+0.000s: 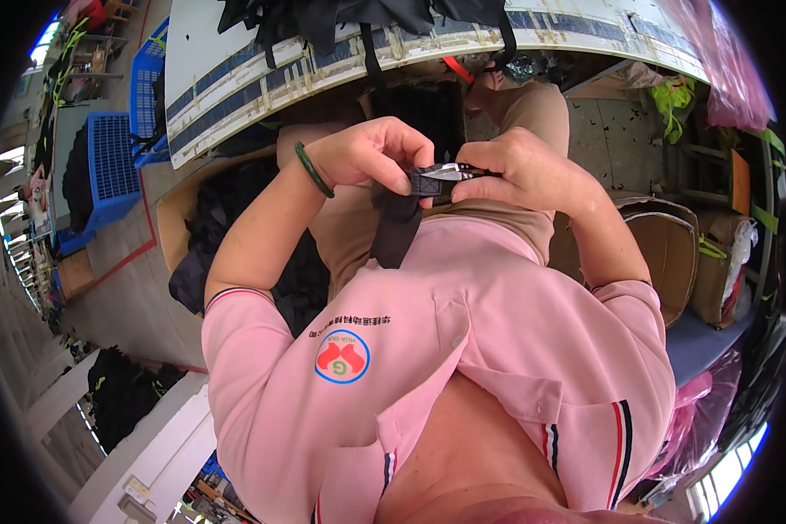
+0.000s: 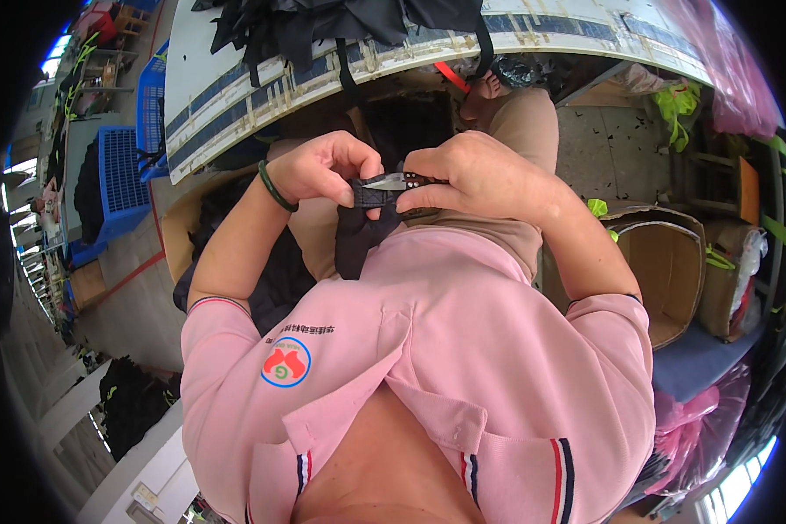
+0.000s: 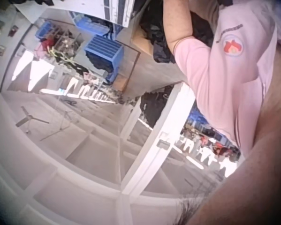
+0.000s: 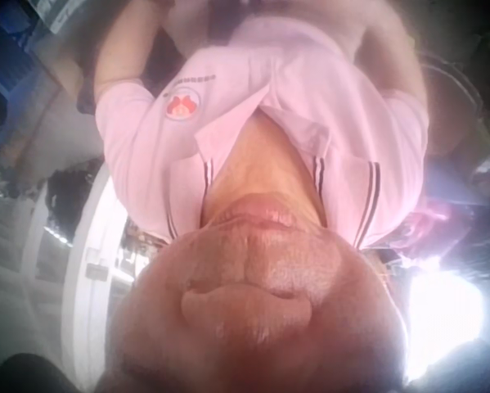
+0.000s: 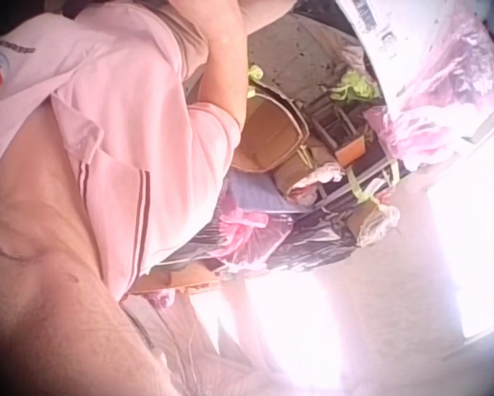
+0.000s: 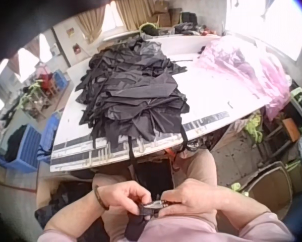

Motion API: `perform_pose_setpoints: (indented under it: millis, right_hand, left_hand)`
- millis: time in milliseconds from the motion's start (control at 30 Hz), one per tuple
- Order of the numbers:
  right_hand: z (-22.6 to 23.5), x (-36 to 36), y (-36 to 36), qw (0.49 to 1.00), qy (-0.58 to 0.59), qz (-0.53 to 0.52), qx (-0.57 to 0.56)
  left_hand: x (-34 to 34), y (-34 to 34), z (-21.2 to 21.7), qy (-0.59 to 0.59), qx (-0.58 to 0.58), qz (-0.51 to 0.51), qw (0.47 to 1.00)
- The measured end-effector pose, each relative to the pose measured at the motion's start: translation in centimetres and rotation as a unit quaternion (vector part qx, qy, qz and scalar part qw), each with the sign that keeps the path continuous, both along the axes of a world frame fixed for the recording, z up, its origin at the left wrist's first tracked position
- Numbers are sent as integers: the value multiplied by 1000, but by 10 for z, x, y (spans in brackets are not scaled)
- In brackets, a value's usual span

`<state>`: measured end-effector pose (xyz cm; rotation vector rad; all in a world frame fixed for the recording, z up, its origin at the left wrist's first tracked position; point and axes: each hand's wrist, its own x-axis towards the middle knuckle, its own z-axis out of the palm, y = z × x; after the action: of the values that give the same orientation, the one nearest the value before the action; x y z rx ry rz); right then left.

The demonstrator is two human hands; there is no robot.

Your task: The person sits in a workshop environment and uses scissors to trim the edges of black fabric pieces. They handle the fabric one piece at a time, cutting off excess material and placing the finished items into a pile on the table.

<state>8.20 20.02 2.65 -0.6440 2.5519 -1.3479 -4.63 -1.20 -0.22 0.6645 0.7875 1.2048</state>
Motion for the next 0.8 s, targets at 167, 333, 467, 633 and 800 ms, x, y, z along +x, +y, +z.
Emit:
perform_pose_setpoints:
  millis: [167, 333, 467, 633, 800]
  right_hand:
    - [5, -2, -3, 1000, -20, 22, -8]
    - [0, -5, -3, 999, -21, 36, -7]
    - [-7, -2, 6, 999, -44, 1, -21]
    - [-4, 4, 9, 994, -59, -92, 5]
    - [-3, 10, -15, 980, 45, -188, 55]
  left_hand:
    - [1, 1, -1, 5, -18, -12, 1000]
    - [3, 3, 0, 13, -20, -26, 999]
    - [3, -1, 0, 26, -26, -12, 999]
    - [9, -6, -3, 63, -31, 126, 989]
    - [25, 2, -8, 152, -20, 353, 923]
